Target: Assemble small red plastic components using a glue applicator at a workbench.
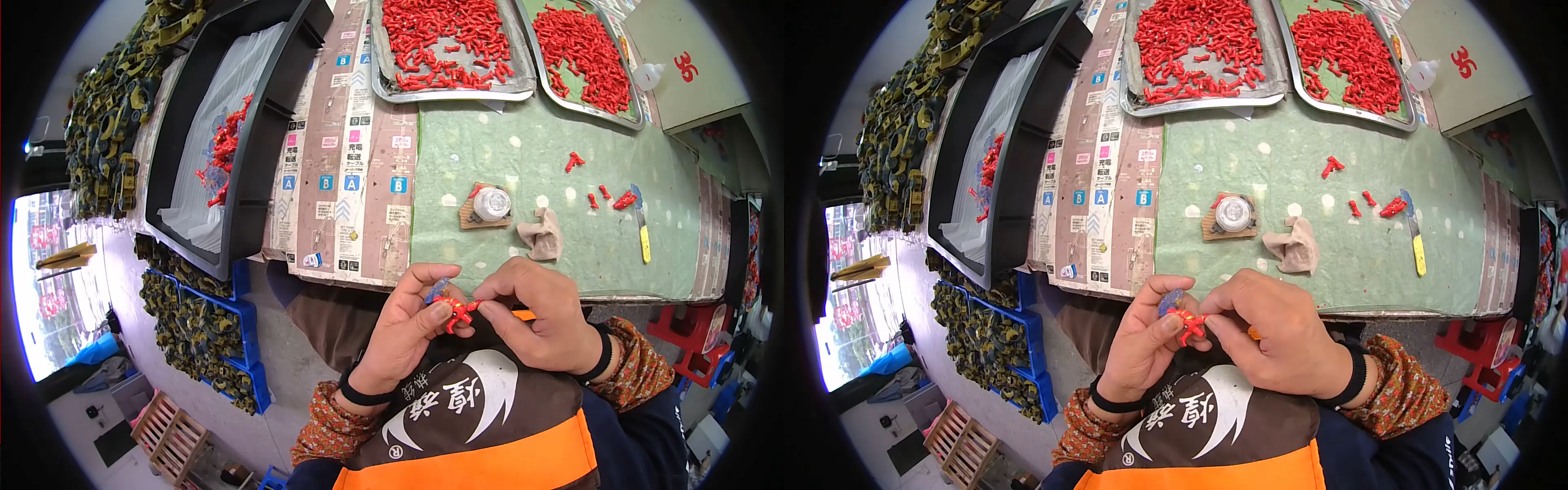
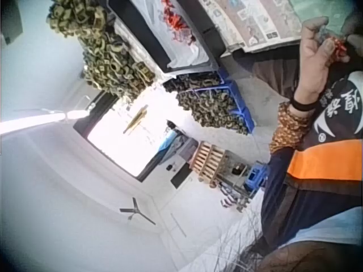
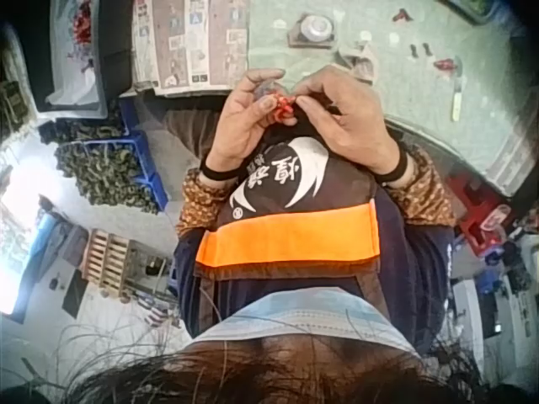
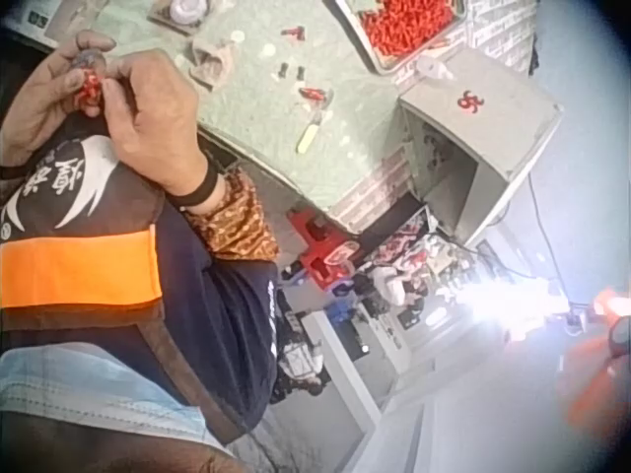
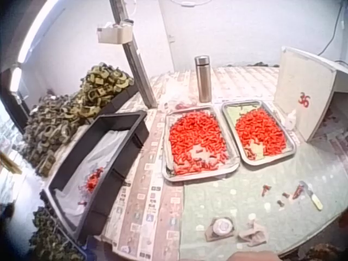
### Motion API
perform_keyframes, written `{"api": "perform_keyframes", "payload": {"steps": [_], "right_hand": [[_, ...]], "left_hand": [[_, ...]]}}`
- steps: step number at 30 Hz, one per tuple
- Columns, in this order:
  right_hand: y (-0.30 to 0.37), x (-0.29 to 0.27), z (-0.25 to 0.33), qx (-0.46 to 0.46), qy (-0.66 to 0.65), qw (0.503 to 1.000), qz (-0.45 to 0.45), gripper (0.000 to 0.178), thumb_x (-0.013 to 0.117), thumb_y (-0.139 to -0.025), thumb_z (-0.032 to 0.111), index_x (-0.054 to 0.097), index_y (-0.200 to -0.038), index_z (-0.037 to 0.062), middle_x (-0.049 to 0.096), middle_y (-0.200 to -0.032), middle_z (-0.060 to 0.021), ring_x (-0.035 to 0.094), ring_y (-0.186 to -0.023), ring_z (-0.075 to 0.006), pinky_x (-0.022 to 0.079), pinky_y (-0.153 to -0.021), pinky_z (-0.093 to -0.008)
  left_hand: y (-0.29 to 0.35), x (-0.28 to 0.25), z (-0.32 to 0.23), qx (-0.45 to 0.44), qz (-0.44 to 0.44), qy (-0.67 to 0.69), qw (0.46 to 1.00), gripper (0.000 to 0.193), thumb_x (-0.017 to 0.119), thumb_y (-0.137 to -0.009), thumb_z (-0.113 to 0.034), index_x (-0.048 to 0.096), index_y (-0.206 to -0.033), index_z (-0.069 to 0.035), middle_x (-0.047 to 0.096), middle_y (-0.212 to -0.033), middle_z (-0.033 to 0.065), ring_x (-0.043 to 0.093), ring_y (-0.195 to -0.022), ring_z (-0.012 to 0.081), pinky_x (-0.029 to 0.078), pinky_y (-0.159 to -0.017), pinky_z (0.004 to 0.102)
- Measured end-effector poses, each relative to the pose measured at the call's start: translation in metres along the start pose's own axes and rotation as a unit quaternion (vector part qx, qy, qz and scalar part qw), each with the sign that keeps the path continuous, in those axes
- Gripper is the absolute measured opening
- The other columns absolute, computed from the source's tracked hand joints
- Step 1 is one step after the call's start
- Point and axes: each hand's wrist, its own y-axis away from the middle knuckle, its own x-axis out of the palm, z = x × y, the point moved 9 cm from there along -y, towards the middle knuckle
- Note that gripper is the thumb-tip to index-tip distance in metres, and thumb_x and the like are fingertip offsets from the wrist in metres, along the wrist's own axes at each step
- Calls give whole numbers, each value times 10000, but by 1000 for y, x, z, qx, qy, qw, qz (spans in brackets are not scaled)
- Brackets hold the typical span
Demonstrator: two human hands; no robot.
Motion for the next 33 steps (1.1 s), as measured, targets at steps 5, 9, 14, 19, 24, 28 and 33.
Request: {"api": "perform_keyframes", "payload": {"steps": [5, 9, 14, 19, 24, 28, 33], "right_hand": [[0, 1, 2, -13, 22, 1000, -7, 172, 700, -822, -58, 665, -975, 13, 625, -814, -120, 645, -677, -278, 492, -600, -357], [1, 2, 4, -21, 37, 999, -2, 183, 702, -813, -59, 661, -977, 12, 621, -801, -123, 633, -662, -286, 484, -588, -364], [1, 3, 3, -22, 49, 999, -6, 167, 707, -816, -45, 655, -963, 14, 606, -779, -122, 621, -646, -286, 476, -578, -369], [2, 4, 2, -15, 53, 998, -8, 153, 714, -819, -32, 647, -947, 19, 598, -767, -116, 618, -639, -281, 474, -575, -370], [2, 5, 1, -12, 60, 998, -4, 135, 713, -829, -17, 641, -937, 22, 597, -762, -114, 615, -636, -285, 475, -575, -375], [3, 5, 2, -11, 64, 998, -5, 136, 712, -831, -13, 641, -941, 21, 597, -761, -120, 617, -639, -295, 478, -579, -383], [5, 7, -1, 0, 65, 998, 8, 149, 711, -835, -13, 641, -963, 21, 617, -785, -131, 638, -671, -325, 494, -602, -404]], "left_hand": [[0, -1, 1, 2, 1, 0, 1000, 434, 603, -1034, -103, 452, -1433, -25, 630, -1127, 94, 657, -1013, 152, 602, -893, 342], [0, -1, 3, 1, 0, 4, 1000, 441, 607, -1032, -104, 454, -1437, -22, 637, -1124, 91, 661, -1010, 145, 604, -884, 335], [-1, -2, 4, -3, -11, 6, 1000, 444, 617, -1028, -109, 458, -1434, -24, 642, -1103, 77, 667, -974, 136, 609, -865, 327], [-1, -2, 4, -3, -16, 3, 1000, 442, 622, -1025, -110, 464, -1429, -25, 648, -1088, 75, 670, -960, 132, 608, -857, 323], [0, -2, 6, -7, -23, 3, 1000, 436, 626, -1022, -106, 472, -1421, -26, 666, -1071, 80, 677, -929, 131, 606, -849, 316], [1, -2, 5, -5, -29, 0, 1000, 423, 623, -1022, -98, 477, -1412, -25, 674, -1074, 85, 679, -920, 129, 606, -847, 315], [1, -2, 5, -3, -39, -7, 999, 410, 620, -1021, -88, 483, -1402, -23, 672, -1078, 84, 678, -923, 124, 607, -841, 312]]}}
